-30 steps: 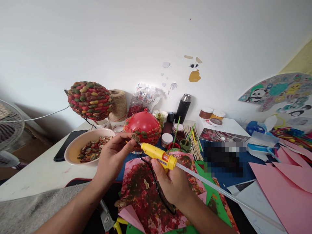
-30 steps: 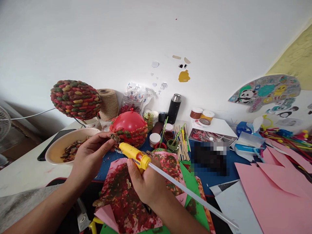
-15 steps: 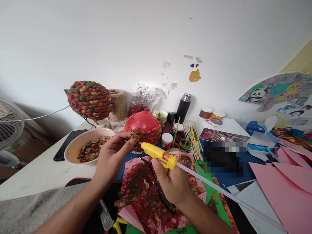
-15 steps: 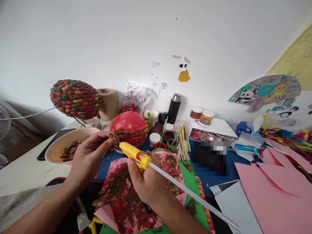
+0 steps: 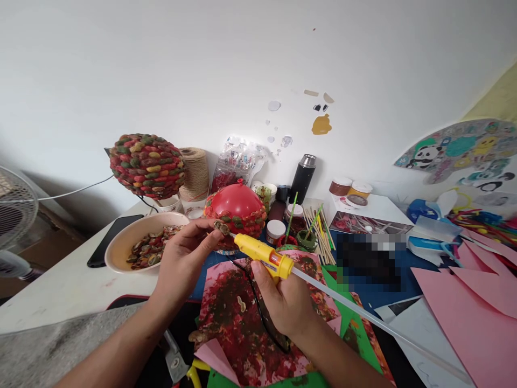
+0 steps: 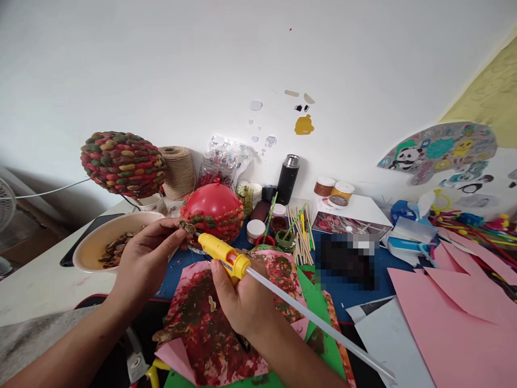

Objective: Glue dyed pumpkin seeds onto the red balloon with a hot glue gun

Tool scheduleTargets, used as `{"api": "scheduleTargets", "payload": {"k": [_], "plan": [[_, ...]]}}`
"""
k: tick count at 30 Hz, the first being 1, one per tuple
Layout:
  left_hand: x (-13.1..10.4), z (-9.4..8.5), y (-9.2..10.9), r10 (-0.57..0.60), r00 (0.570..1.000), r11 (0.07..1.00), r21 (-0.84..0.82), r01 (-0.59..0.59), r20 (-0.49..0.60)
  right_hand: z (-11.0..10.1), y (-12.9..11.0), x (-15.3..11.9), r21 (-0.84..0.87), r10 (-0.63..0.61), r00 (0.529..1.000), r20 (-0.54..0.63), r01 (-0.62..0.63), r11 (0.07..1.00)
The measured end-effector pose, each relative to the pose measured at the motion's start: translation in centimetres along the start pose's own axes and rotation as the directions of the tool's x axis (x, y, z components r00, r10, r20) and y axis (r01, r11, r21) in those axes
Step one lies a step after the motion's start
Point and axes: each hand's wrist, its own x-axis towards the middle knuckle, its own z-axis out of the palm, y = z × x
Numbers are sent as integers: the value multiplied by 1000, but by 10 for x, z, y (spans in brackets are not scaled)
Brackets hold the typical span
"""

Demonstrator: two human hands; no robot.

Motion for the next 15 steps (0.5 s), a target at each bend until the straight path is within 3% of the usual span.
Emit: {"api": "scheduleTargets", "payload": {"k": [15], "plan": [[-1,0,0,-4,1000,1000,-28,5,10,0,3,-3,-7,23,1000,6,-23,1000]]}}
